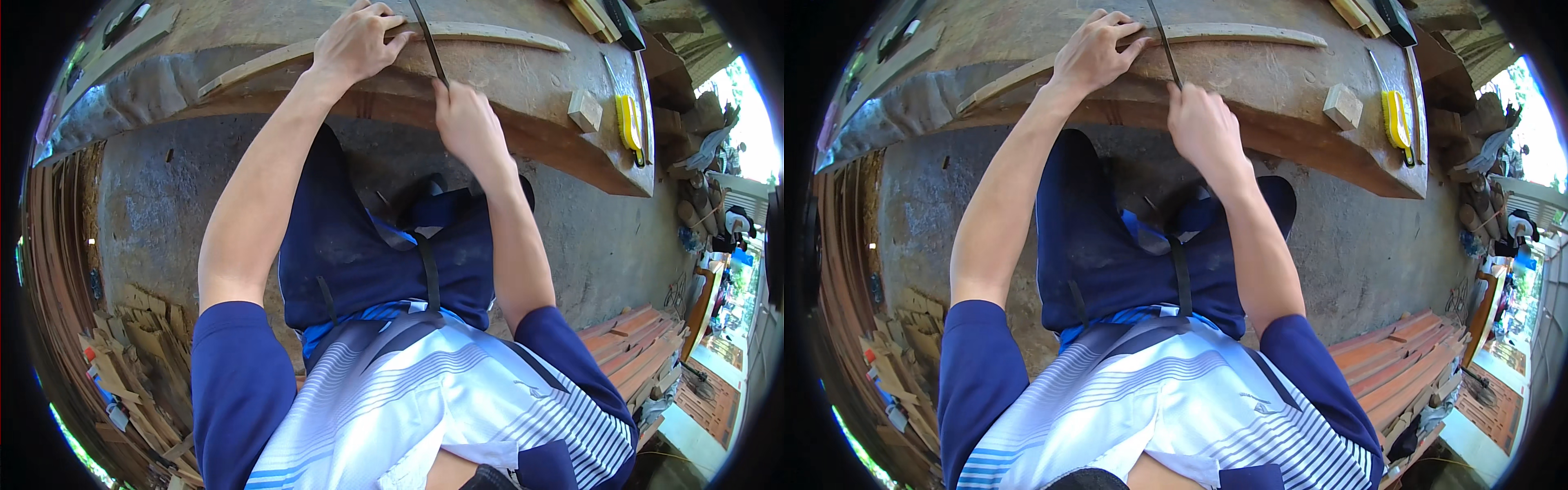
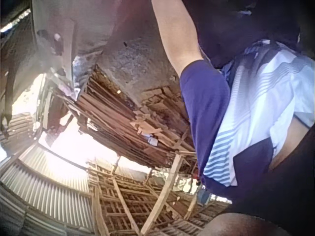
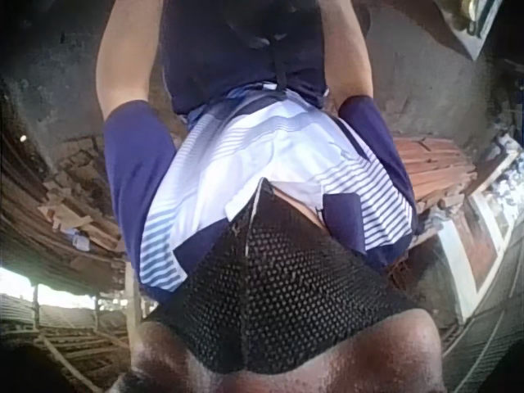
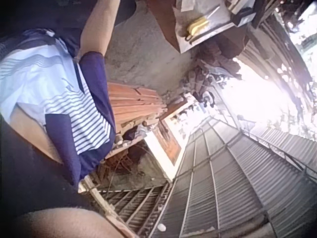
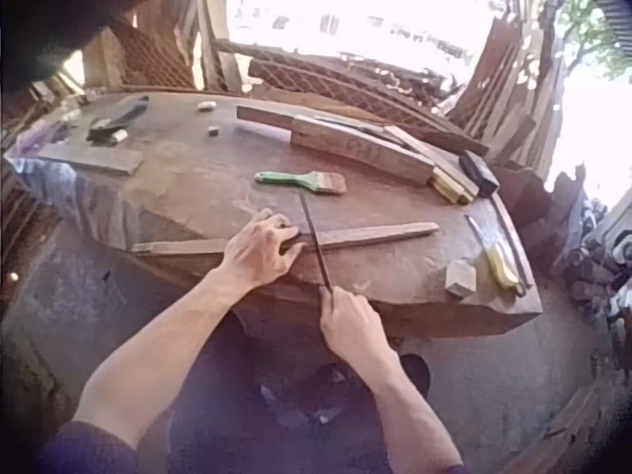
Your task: Shaping and smoothing a curved piece of wood using a hand rasp on a workbench.
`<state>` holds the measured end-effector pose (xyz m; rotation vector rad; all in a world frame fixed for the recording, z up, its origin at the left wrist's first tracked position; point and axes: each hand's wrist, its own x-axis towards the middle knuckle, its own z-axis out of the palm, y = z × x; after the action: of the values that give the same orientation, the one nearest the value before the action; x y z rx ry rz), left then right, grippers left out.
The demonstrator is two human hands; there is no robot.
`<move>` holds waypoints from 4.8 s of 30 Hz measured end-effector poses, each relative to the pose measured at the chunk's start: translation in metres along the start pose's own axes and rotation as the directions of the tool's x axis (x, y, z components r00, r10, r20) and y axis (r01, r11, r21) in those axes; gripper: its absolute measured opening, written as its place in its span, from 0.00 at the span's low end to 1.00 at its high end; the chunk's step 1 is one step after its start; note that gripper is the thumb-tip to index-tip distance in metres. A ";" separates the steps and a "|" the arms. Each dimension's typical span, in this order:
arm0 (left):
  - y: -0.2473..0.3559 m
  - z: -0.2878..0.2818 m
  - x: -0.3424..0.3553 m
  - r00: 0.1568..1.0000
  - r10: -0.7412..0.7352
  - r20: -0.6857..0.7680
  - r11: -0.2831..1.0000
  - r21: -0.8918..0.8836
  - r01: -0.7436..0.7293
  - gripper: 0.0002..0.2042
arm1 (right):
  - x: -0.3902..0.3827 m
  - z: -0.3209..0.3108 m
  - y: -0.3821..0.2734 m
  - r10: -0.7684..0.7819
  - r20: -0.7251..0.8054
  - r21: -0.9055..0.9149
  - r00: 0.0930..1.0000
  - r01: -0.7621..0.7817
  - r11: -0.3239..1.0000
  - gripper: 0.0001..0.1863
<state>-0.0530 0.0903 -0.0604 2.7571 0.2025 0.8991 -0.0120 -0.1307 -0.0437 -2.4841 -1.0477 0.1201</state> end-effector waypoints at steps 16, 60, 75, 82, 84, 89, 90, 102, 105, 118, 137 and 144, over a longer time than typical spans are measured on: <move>-0.003 -0.005 0.003 0.996 -0.069 -0.053 0.998 -0.006 0.069 0.12 | -0.033 -0.017 -0.006 0.046 0.191 0.017 0.980 -0.050 0.999 0.23; 0.004 0.002 0.000 0.996 -0.072 0.053 0.997 0.035 0.070 0.15 | -0.074 -0.035 0.025 0.117 0.164 -0.003 0.980 -0.118 0.993 0.20; 0.010 -0.002 -0.002 0.999 -0.029 0.044 0.999 0.025 0.028 0.13 | -0.086 -0.021 0.013 0.160 0.128 0.088 0.979 -0.172 0.981 0.21; 0.016 -0.002 -0.011 1.000 -0.012 -0.006 0.999 0.039 0.012 0.14 | -0.022 -0.003 0.003 0.079 0.032 0.061 0.996 -0.081 0.995 0.22; 0.011 0.000 -0.016 0.999 -0.049 -0.016 0.997 0.062 0.050 0.14 | -0.044 0.000 0.000 0.093 0.042 0.072 0.995 -0.096 0.993 0.21; 0.013 -0.001 -0.007 1.000 -0.031 0.006 0.999 0.029 0.031 0.14 | -0.103 -0.022 0.016 0.200 0.098 0.060 0.975 -0.206 0.977 0.18; 0.009 0.002 -0.007 0.999 -0.022 0.025 1.000 0.013 0.021 0.14 | -0.096 -0.025 0.015 0.175 0.082 0.043 0.981 -0.179 0.983 0.19; -0.014 0.004 0.008 0.995 -0.086 -0.043 0.994 0.069 0.089 0.18 | -0.104 -0.036 0.046 0.029 0.136 0.050 0.990 -0.036 0.998 0.18; -0.013 -0.009 0.006 0.987 -0.158 -0.003 0.985 0.062 0.158 0.17 | -0.135 -0.057 0.055 0.170 0.077 0.196 0.982 -0.182 0.964 0.18; 0.007 -0.028 0.005 0.982 0.004 0.186 0.985 -0.172 0.029 0.18 | -0.110 -0.050 0.039 0.182 -0.041 0.325 0.982 -0.159 0.932 0.13; 0.023 -0.024 0.006 0.978 -0.115 0.176 0.974 -0.172 0.146 0.19 | -0.049 -0.023 -0.013 0.082 -0.022 -0.048 0.996 -0.083 0.995 0.15; 0.014 -0.026 0.011 0.960 -0.095 0.264 0.964 -0.215 0.154 0.18 | -0.048 -0.020 -0.014 0.036 -0.044 -0.065 0.998 -0.039 0.997 0.15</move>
<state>-0.0589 0.0840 -0.0298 2.5726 0.2084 0.4978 -0.0507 -0.1629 -0.0245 -2.5542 -1.0033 0.0437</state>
